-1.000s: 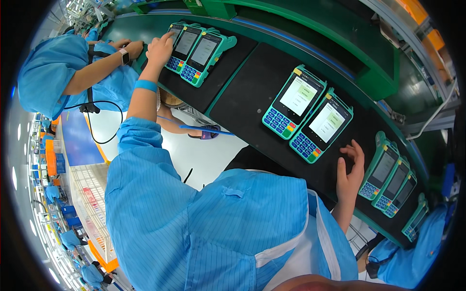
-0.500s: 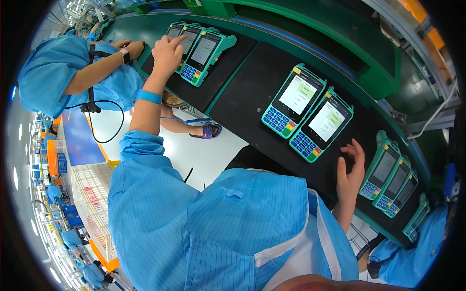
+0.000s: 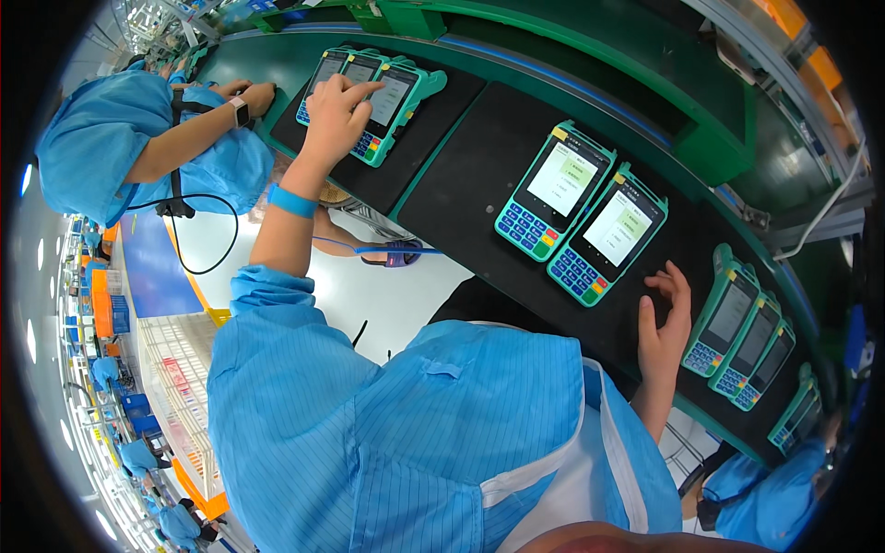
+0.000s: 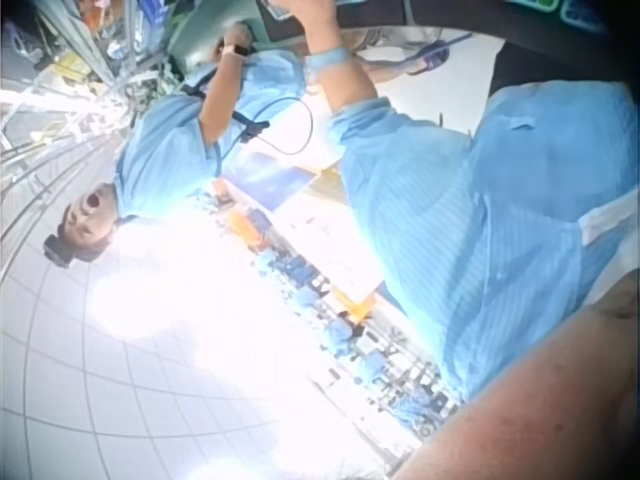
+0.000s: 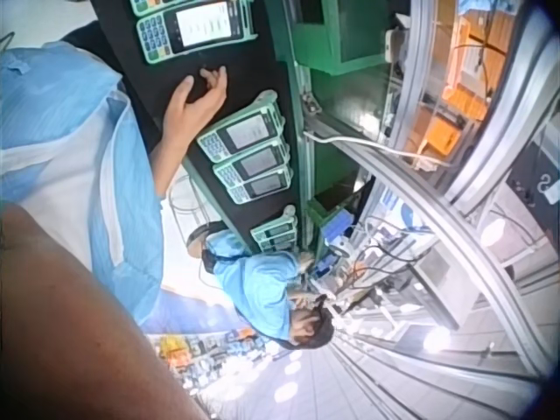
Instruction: Testing and interacting with the touchscreens of several handheld payment terminals on an assembly line.
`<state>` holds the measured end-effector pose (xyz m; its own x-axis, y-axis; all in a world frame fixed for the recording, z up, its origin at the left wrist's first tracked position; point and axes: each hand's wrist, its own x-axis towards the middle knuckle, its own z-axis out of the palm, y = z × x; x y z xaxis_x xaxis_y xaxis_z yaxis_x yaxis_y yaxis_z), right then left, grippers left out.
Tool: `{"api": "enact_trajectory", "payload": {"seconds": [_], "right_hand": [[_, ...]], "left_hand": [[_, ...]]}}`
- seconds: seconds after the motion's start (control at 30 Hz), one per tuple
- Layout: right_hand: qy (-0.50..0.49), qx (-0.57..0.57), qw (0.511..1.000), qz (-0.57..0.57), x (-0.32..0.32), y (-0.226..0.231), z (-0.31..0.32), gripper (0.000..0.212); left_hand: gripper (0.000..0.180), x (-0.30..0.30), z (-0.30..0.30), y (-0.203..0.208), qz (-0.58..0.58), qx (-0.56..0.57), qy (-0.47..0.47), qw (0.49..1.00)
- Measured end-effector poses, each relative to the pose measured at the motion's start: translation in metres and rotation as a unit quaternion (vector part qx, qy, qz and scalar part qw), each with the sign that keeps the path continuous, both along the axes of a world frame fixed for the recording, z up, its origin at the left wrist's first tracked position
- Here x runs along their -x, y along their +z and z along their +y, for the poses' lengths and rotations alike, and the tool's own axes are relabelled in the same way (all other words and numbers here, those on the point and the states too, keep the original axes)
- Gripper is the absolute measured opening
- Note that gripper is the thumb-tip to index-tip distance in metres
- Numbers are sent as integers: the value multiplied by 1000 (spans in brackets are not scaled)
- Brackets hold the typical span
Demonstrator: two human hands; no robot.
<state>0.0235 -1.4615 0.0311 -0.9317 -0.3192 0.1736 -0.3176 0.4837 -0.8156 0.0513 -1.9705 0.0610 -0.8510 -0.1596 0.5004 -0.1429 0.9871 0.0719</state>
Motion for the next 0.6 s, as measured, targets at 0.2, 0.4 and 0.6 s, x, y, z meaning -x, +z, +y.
{"api": "enact_trajectory", "payload": {"seconds": [0.2, 0.4, 0.6], "right_hand": [[0, -3, 1000, 3, 0, -1, 1, 54], [1, -2, 1000, 9, 0, 0, 0, 53], [1, -6, 1000, 13, 0, 1, 0, 53]], "left_hand": [[37, -2, 17, 0, -40, 22, 7, 999], [34, -5, 43, 7, 10, 2, -8, 1000], [18, -17, 104, 11, 17, -49, -93, 994]]}}
